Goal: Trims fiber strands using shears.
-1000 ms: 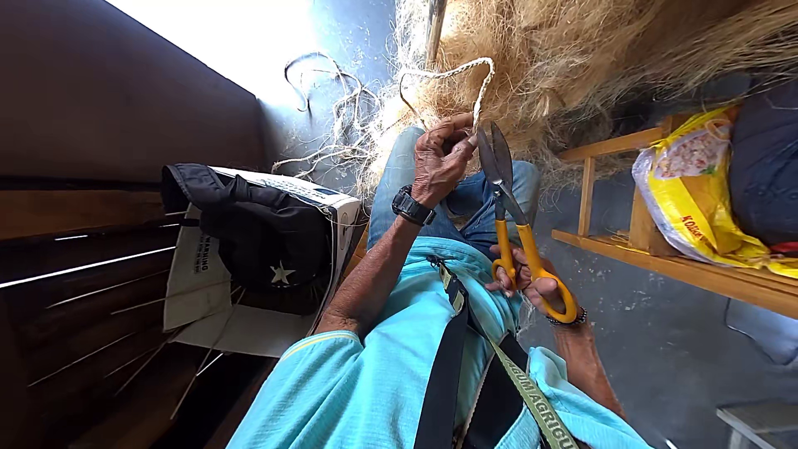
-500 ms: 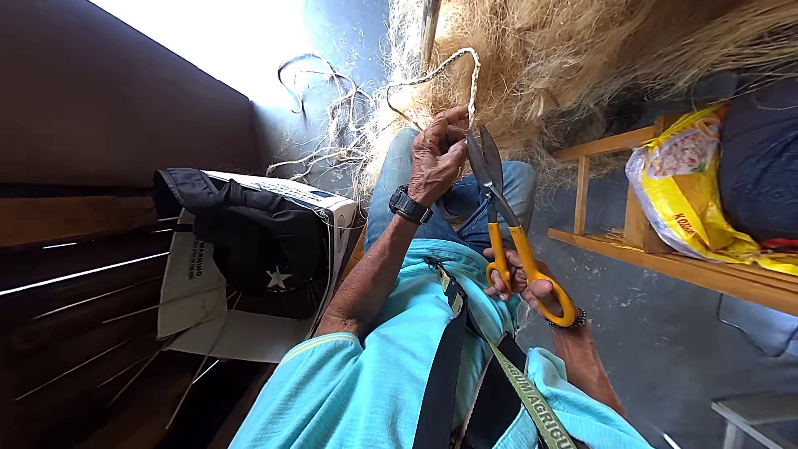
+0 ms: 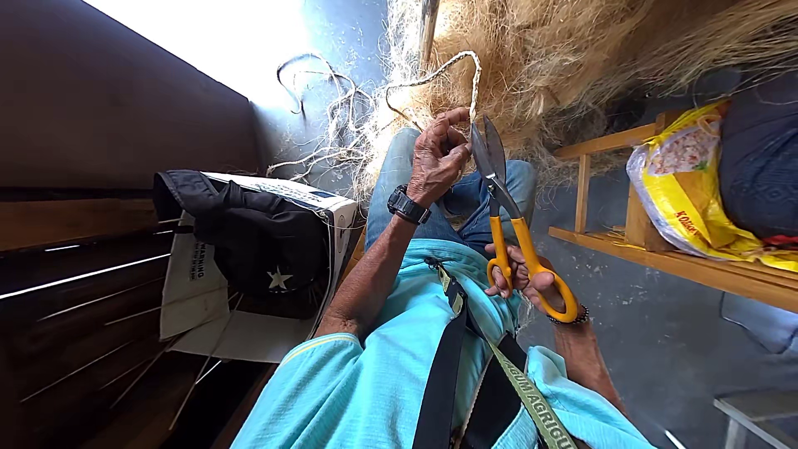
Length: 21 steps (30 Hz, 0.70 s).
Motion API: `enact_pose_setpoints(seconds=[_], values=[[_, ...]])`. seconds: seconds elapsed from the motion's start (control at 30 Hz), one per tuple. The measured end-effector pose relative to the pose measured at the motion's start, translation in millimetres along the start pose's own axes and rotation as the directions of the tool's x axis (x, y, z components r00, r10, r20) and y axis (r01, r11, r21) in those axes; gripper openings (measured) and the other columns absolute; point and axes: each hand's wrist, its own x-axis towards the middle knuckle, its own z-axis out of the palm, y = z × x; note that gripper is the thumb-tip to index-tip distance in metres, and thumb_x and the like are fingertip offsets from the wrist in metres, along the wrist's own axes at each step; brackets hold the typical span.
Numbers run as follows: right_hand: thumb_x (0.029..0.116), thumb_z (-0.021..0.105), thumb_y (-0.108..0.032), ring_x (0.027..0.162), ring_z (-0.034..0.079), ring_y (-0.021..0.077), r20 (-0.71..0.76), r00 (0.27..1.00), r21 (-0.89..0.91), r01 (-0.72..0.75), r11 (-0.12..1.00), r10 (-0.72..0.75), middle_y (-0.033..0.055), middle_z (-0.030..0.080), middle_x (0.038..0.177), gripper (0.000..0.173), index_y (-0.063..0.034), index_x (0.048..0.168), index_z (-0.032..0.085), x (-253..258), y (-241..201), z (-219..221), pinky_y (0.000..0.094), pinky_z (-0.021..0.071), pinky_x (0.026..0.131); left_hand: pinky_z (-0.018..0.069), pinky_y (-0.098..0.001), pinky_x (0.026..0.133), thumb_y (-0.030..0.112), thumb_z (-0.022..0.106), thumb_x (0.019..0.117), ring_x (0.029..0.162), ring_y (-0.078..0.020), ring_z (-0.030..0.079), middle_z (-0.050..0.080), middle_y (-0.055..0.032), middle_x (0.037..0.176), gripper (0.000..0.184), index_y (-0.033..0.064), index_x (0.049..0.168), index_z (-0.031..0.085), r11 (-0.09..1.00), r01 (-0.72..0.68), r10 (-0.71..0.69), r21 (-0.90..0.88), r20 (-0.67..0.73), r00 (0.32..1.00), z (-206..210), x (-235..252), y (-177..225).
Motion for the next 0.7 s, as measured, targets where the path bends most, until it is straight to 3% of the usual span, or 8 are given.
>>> enact_pose_setpoints(seconds=[0.43, 0.7], values=[[0.0873, 0.059, -0.076, 0.077, 0.071, 0.0210, -0.023, 1.000, -0.059, -0.021, 0.998, 0.020, 0.0041, 0.069, 0.088, 0.096, -0.0009, 0.146, 0.047, 0.7, -8.7, -1.3, 0.0448, 0.0643, 0.078, 0.0512, -0.0263, 0.059, -0.003, 0.061, 0.0897, 0.060, -0.0090, 0.056, 0.062, -0.0030, 0.073, 0.045, -0.0063, 0.134, 0.058, 0.987, -0.054, 0.052, 0.148, 0.019, 0.998, 1.6, 0.2, -3.9], [0.0901, 0.059, -0.072, 0.072, 0.071, 0.0205, -0.024, 1.000, -0.017, 0.014, 1.000, -0.014, 0.0034, 0.069, 0.085, 0.090, -0.0011, 0.144, 0.049, 4.6, -7.1, 5.2, 0.0454, 0.0651, 0.075, 0.0555, -0.0292, 0.063, -0.004, 0.063, 0.0892, 0.063, -0.0115, 0.060, 0.064, -0.0055, 0.078, 0.047, -0.0069, 0.135, 0.055, 1.000, -0.019, 0.018, 0.012, 0.038, 0.999, -1.0, -0.9, -5.1]])
